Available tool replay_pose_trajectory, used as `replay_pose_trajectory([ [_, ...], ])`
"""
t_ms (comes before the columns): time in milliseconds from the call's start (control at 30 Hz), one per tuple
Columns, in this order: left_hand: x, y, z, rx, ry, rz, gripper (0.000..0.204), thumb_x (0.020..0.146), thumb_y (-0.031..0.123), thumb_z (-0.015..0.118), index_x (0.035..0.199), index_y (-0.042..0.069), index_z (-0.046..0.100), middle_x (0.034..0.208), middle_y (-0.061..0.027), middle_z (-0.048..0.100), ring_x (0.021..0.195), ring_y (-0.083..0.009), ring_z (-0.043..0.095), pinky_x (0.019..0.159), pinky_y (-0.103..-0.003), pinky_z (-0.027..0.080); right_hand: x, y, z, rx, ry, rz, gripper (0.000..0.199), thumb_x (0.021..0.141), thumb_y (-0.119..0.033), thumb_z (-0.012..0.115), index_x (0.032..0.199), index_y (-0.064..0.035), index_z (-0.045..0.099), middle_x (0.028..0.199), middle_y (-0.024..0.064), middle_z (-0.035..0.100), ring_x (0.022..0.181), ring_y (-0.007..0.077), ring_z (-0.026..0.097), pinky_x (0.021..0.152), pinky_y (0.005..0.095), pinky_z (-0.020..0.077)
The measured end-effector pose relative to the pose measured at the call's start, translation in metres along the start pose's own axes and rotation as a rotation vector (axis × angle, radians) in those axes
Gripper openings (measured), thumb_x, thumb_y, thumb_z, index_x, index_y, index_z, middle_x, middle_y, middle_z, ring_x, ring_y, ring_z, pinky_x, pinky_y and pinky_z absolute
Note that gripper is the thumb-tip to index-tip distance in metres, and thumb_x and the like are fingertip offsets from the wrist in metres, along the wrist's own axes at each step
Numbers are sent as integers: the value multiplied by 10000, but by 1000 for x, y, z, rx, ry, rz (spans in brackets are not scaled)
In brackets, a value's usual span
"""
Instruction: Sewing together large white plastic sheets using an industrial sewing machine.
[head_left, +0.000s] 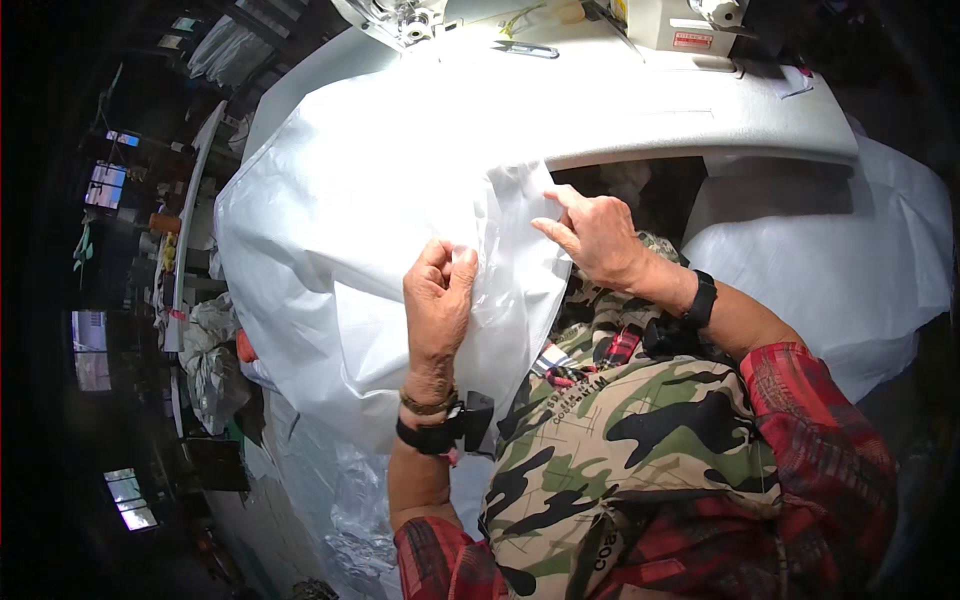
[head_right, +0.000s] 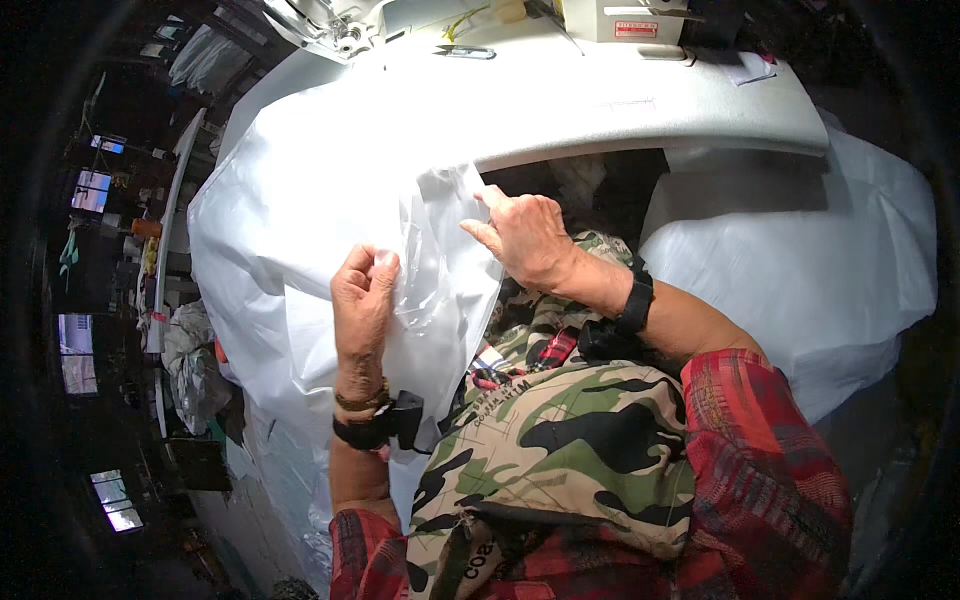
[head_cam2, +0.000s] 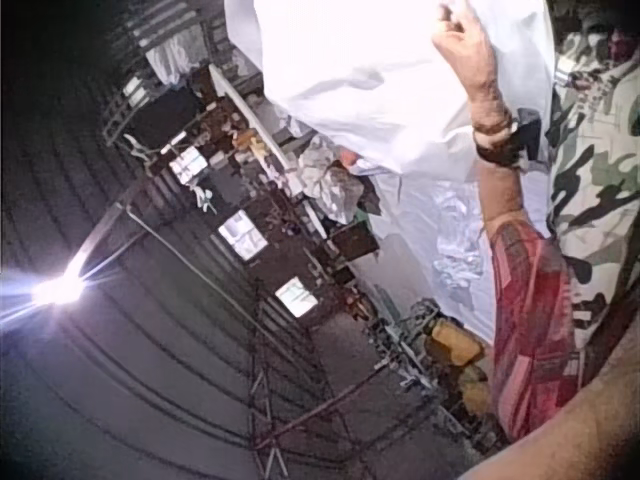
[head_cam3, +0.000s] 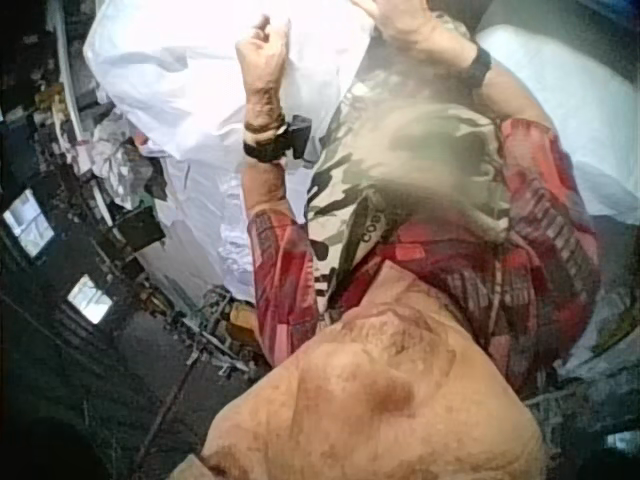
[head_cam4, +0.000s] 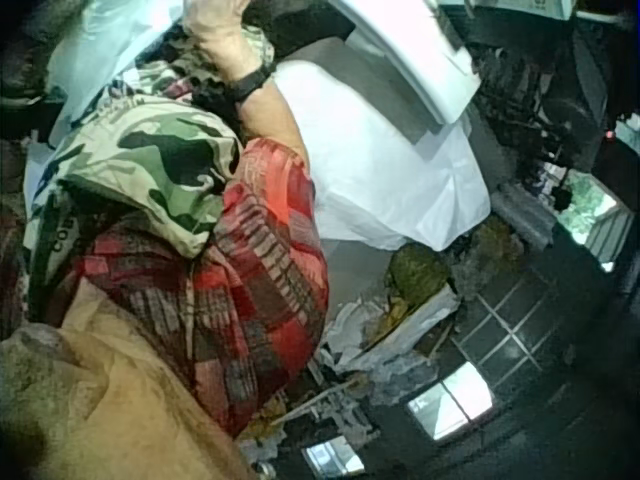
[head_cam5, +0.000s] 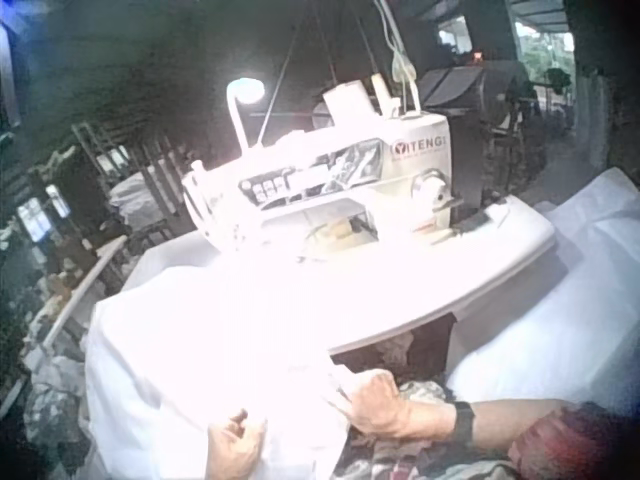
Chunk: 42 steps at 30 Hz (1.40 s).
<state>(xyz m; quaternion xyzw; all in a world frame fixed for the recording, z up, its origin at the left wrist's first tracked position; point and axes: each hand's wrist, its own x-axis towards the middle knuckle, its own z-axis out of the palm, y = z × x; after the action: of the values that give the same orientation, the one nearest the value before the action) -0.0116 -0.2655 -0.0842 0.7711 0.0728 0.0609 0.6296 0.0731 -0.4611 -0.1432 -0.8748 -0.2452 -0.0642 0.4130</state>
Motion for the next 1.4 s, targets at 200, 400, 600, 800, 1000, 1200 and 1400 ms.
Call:
replay_pose_trajectory([
  [200, -8, -20, 0, -65, 119, 19, 91, 961, 81, 579, 997, -1, 562, 688, 63, 529, 569, 12, 398, 496, -170, 291, 12, 13, 26, 130, -121, 158, 320, 852, -308, 666, 893, 9, 686, 615, 166, 622, 628, 304, 656, 603, 389, 504],
  [400, -9, -9, -14, 13, 68, 20, 155, 915, 61, 646, 1021, -4, 553, 744, 18, 616, 615, -8, 491, 539, -175, 377, 9, -6, 0, 510, -181, 142, 263, 880, -171, 666, 708, -11, 548, 618, -58, 441, 592, 28, 369, 518, 231, 338],
  [600, -12, -2, -11, 265, 42, 142, 304, 811, 55, 741, 1035, 9, 540, 765, -70, 669, 664, -148, 621, 618, -279, 485, 12, -47, -24, 669, -161, -9, 230, 914, -195, 649, 806, -5, 578, 712, -36, 494, 681, 27, 447, 553, 211, 368],
  [800, -18, -6, -9, 612, 104, 137, 363, 799, 69, 705, 1098, 8, 510, 819, -189, 657, 729, -322, 666, 644, -379, 499, 17, -62, 24, 1182, -407, 52, 145, 927, -139, 626, 941, -3, 576, 824, 43, 638, 799, 96, 606, 696, 237, 498],
  [1000, -18, -11, -26, 219, -5, 37, 293, 832, -25, 622, 1110, -28, 532, 943, -37, 625, 837, -87, 592, 748, -218, 473, 16, -56, 47, 1271, -476, 141, 208, 924, -110, 611, 1072, 14, 535, 770, 36, 644, 695, 80, 599, 628, 213, 489],
  [1200, -8, 5, -43, 12, 85, -48, 192, 899, 22, 620, 1081, -19, 572, 798, 36, 585, 675, -19, 502, 594, -174, 390, 6, -48, 64, 795, -368, -104, 158, 891, -132, 576, 990, -9, 590, 719, 81, 622, 653, 187, 595, 635, 313, 487],
  [1400, 0, 63, -55, 361, 86, 159, 94, 915, 63, 627, 846, 4, 601, 673, 68, 485, 607, -16, 397, 542, -191, 317, 7, -23, 86, 339, -458, -200, 149, 841, -122, 557, 950, -30, 599, 785, 191, 655, 794, 398, 635, 738, 465, 498],
])
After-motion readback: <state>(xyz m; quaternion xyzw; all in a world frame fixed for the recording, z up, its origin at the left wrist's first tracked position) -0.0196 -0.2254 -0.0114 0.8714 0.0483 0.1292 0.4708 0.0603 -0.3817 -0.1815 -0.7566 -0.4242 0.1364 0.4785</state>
